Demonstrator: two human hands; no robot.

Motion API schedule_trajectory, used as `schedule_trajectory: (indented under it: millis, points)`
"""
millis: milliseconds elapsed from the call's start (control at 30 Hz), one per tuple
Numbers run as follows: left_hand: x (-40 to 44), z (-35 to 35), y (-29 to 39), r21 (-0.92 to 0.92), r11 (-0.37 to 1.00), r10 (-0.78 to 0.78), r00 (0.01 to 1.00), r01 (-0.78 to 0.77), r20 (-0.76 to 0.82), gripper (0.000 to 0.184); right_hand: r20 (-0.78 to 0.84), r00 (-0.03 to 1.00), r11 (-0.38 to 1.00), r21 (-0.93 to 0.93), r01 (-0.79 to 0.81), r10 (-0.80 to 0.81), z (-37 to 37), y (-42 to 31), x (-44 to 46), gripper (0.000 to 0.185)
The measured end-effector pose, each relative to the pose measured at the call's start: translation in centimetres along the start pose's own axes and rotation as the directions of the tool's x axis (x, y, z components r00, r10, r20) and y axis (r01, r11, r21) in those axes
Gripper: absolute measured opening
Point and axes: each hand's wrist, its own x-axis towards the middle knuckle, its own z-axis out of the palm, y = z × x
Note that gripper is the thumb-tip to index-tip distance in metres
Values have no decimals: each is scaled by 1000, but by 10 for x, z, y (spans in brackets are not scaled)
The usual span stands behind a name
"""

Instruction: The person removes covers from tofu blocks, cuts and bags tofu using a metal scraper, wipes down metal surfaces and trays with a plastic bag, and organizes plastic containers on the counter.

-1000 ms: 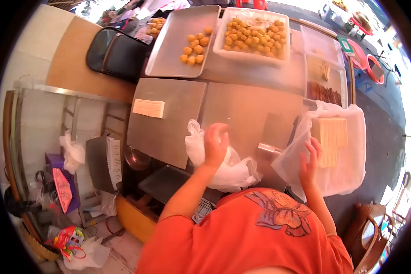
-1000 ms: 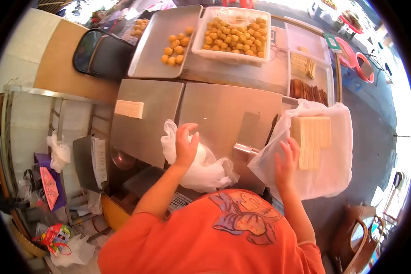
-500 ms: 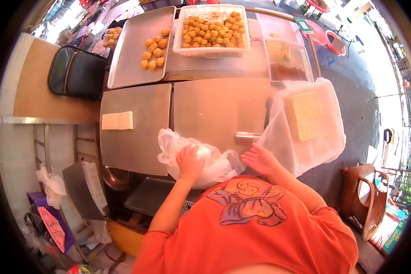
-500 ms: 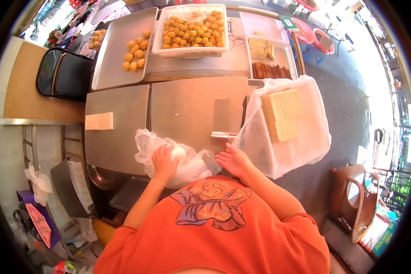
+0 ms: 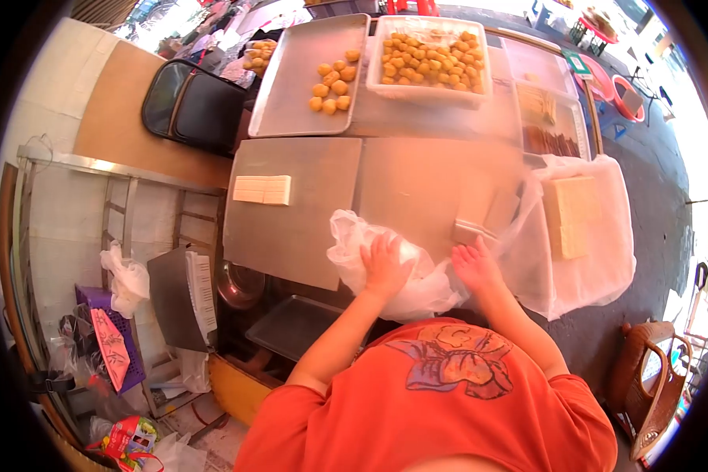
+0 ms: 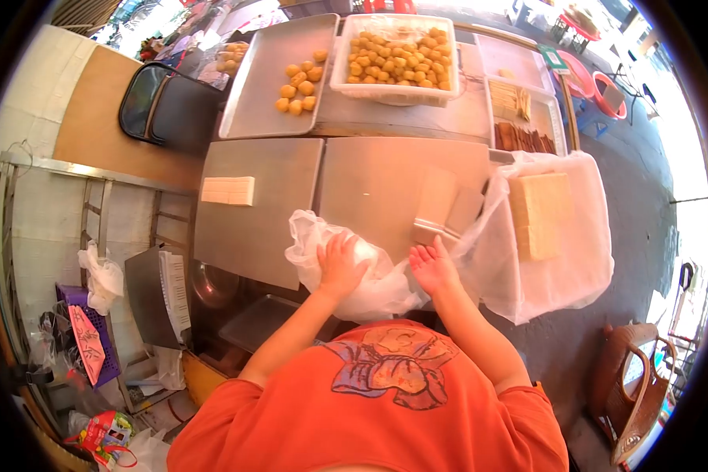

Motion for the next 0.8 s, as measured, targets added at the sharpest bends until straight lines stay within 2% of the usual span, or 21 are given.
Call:
schedule_trajectory:
  millis: [100, 200, 267, 333, 367, 467, 567, 667, 733, 800]
  points:
    - [5, -23, -13, -118, 980, 137, 975, -159, -173, 53, 22, 999, 998, 51, 30, -31, 8, 6, 3, 36]
    - [28, -64, -50, -99, 951, 246, 909, -294, -337, 48, -30, 982, 979, 71, 190, -188, 22, 21, 6, 32]
    - [49, -93, -93, -132, 967, 140, 886, -219, -441, 42, 64, 917, 918, -24, 395, -393, 23, 30, 11, 22]
    - [75, -115, -157, -177, 973, 20, 818, -148, -574, 37, 179, 784, 785, -82, 615, -595, 31, 41, 9, 18]
    - [87, -118, -195, -240, 967, -90, 778, -80, -621, 35, 225, 717, 712, -119, 692, -659, 35, 44, 8, 12]
    - [104, -135, -289, -347, 929, -334, 689, 128, -643, 35, 83, 716, 710, -91, 698, -693, 53, 49, 1, 30]
    - [108, -145, -339, -323, 909, -416, 610, 262, -674, 38, -188, 838, 841, 86, 534, -513, 73, 46, 0, 49]
    - [111, -140, -383, -238, 920, -383, 583, 311, -716, 50, -163, 907, 895, 169, 414, -389, 72, 46, 10, 72]
    - [116, -128, -418, -193, 911, -384, 579, 364, -719, 58, -84, 936, 894, 280, 351, -341, 62, 40, 27, 82]
    - [122, -122, -440, -201, 883, -438, 587, 425, -682, 63, -55, 931, 881, 309, 359, -360, 61, 36, 39, 83]
